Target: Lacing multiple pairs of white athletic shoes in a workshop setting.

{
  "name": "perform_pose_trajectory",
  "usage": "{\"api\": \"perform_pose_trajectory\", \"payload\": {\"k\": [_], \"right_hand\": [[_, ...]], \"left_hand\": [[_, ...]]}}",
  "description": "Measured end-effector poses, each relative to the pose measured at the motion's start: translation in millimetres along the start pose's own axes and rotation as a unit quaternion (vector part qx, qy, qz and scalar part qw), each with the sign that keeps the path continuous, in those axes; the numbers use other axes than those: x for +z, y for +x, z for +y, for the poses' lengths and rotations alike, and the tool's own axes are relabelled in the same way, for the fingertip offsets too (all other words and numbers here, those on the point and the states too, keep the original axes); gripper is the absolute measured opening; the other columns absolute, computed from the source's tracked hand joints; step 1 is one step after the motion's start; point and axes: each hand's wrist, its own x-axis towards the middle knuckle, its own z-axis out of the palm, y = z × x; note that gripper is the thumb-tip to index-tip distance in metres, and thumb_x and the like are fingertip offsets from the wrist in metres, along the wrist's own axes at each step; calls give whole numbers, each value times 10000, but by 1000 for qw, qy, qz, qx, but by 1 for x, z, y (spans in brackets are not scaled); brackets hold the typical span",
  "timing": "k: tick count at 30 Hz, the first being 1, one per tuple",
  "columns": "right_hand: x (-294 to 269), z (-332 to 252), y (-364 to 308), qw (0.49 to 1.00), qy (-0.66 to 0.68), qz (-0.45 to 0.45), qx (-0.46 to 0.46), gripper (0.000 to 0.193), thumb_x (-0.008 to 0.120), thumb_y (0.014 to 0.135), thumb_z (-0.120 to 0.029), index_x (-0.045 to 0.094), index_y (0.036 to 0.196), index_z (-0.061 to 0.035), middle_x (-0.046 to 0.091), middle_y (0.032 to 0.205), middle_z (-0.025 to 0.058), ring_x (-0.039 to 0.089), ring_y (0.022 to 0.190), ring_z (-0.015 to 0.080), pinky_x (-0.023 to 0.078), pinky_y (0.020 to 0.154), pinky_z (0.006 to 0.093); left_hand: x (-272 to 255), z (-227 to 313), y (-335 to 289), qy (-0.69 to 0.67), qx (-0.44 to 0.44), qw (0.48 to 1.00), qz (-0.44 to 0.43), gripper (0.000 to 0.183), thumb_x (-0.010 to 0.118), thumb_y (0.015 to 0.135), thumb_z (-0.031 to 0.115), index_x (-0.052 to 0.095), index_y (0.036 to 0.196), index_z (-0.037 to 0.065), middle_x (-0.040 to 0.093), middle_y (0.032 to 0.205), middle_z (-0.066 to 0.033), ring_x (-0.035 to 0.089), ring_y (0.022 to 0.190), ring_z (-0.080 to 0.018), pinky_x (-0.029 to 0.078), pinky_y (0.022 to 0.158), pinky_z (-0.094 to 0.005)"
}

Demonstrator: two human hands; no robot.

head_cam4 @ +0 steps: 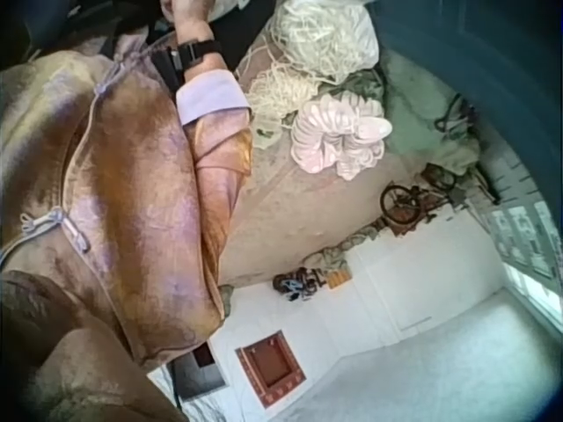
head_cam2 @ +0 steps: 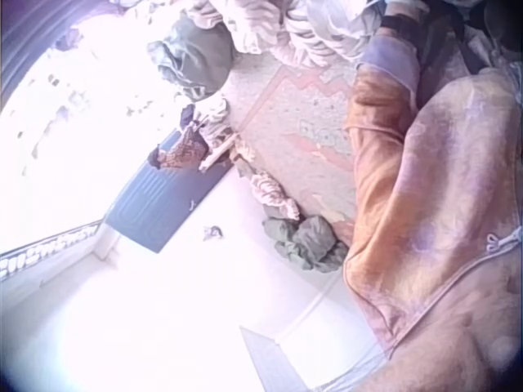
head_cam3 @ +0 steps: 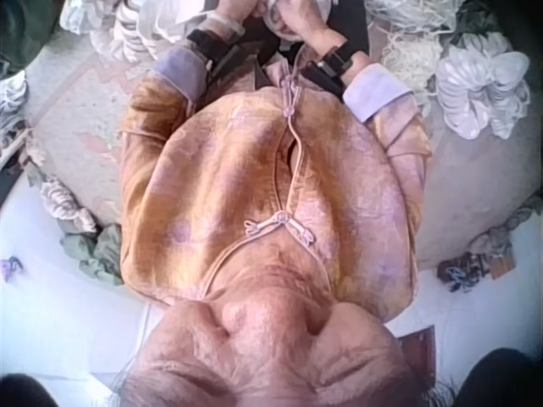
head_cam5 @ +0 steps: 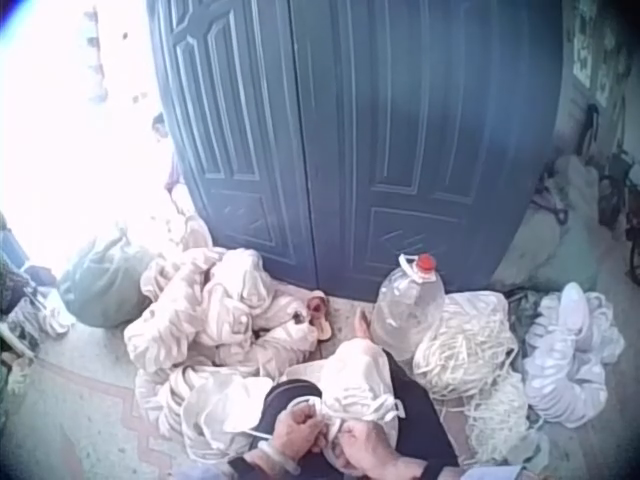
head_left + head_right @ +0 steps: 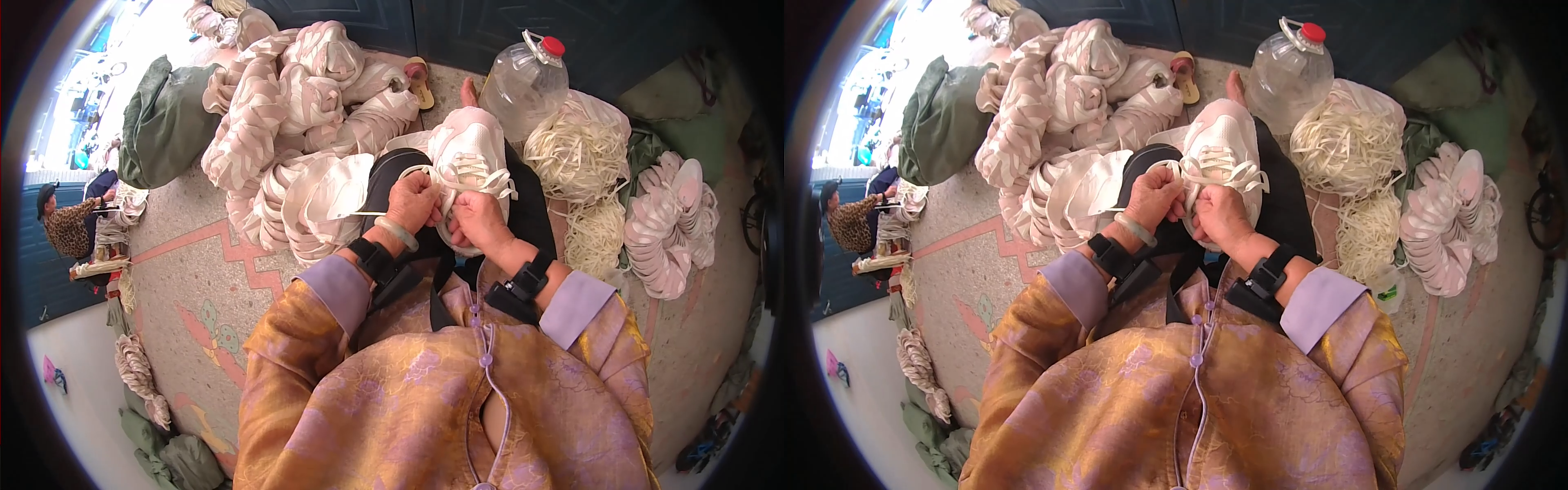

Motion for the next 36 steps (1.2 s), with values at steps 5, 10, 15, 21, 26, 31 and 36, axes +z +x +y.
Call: {"api": "perform_pose_trajectory", "payload": {"k": [5, 10, 15, 21, 26, 31, 36], "right_hand": [[5, 0, -2, 998, 35, 35, -28, 137, 440, 872, -81, 543, 842, 4, 592, 644, 80, 577, 460, 140, 456, 381, 240], [4, -2, 0, 996, 58, 48, -46, 104, 452, 855, -40, 535, 850, 24, 580, 622, 93, 572, 446, 157, 469, 378, 262], [1, -3, 2, 996, 41, 41, -74, 91, 458, 835, -3, 543, 836, 30, 573, 604, 95, 569, 440, 160, 482, 377, 276], [-2, -2, 9, 993, 59, 45, -92, 78, 473, 837, -14, 547, 837, 11, 557, 580, 59, 548, 429, 129, 457, 368, 255], [-5, -2, 21, 993, 40, 39, -106, 79, 484, 847, -39, 555, 823, -13, 550, 560, 53, 535, 407, 129, 421, 360, 260], [-6, 4, 20, 991, -9, 44, -128, 108, 461, 856, -44, 540, 790, -10, 555, 546, 70, 540, 390, 155, 431, 369, 279], [-9, 2, 16, 990, -26, 42, -130, 123, 464, 854, -64, 534, 774, -3, 565, 542, 87, 552, 391, 170, 441, 379, 291]], "left_hand": [[2, -3, 0, 14, 13, 1000, 8, 118, 537, 832, 99, 534, 728, 44, 567, 621, -26, 532, 457, -84, 428, 388, -206], [2, -10, 8, 179, 145, 972, 55, 93, 560, 801, 62, 536, 718, 27, 554, 589, -36, 549, 470, -94, 432, 394, -234], [6, -16, 15, 277, 286, 913, 92, 129, 609, 762, 64, 534, 667, 17, 539, 569, -51, 537, 463, -99, 436, 414, -262], [10, -12, 15, 174, 126, 973, 81, 153, 650, 760, 109, 565, 671, 19, 543, 563, -34, 529, 471, -90, 433, 408, -248], [9, -15, 24, 121, 91, 985, 87, 168, 659, 768, 126, 570, 674, 19, 561, 589, -20, 534, 492, -83, 435, 402, -230], [15, -14, 21, 99, 52, 987, 115, 150, 642, 778, 128, 574, 695, 24, 573, 612, -30, 531, 500, -77, 450, 422, -222], [22, -2, 15, 39, 20, 994, 96, 139, 623, 785, 135, 573, 703, 33, 551, 592, -18, 489, 459, -77, 401, 396, -219]]}}
